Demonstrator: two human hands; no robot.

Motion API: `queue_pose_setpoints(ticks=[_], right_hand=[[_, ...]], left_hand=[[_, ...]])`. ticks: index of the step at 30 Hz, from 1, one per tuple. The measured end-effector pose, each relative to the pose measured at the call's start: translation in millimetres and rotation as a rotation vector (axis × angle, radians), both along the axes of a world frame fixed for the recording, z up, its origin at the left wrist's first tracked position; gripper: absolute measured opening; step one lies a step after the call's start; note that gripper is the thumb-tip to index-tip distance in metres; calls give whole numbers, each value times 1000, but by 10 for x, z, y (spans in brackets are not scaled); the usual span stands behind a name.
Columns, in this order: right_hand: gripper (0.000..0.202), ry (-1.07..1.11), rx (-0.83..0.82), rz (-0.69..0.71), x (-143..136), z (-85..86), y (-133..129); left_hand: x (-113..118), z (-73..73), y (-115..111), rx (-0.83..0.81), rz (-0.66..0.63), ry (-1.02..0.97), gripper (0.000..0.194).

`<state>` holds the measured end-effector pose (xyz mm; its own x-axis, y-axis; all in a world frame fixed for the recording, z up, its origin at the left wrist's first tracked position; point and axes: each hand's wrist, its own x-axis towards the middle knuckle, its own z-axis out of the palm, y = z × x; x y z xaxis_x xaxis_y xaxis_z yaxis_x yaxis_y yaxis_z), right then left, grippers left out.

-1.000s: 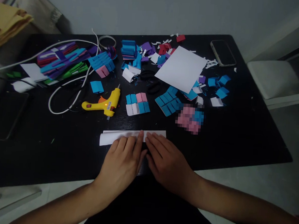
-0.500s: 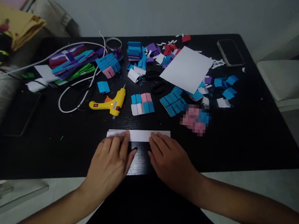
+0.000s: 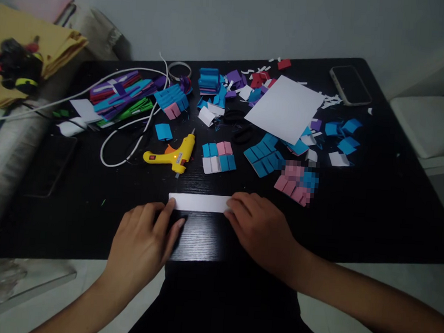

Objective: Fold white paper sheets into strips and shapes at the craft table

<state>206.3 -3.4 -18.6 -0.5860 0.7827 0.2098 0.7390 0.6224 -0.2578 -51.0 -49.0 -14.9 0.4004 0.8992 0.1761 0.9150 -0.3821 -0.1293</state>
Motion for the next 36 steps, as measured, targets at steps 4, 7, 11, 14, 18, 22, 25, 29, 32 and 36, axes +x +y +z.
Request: queue_pose_setpoints(ticks=[4, 7, 11, 14, 18, 22, 25, 29, 32, 36], right_hand=[[24, 2, -74, -46, -31, 41, 121], [20, -23, -154, -59, -66, 96, 189], [14, -27, -292, -71, -103, 158, 220], [19, 58, -403, -94, -82, 176, 213], [37, 288, -654, -113, 29, 221, 222], [15, 528, -914, -79, 125, 275, 214], [10, 629, -1018, -66, 142, 266, 178], [20, 702, -1037, -36, 159, 298, 254], [22, 881, -954, -95, 199, 379, 458], [18, 958, -847, -167, 249, 352, 716]], left_hand=[[-112, 5, 45, -54, 110, -183, 31], [-157, 6, 91, -144, 215, -381, 31], [-163, 20, 159, -275, 349, -597, 41], [-132, 44, 213, -340, 395, -705, 48], [-25, 84, 316, -421, 429, -835, 60], [193, 166, 512, -491, 362, -1072, 54], [384, 270, 713, -544, 280, -1306, 30], [581, 388, 955, -636, 175, -1404, 28], [674, 400, 1065, -739, 73, -1366, 26], [734, 311, 1107, -815, 3, -1336, 21]])
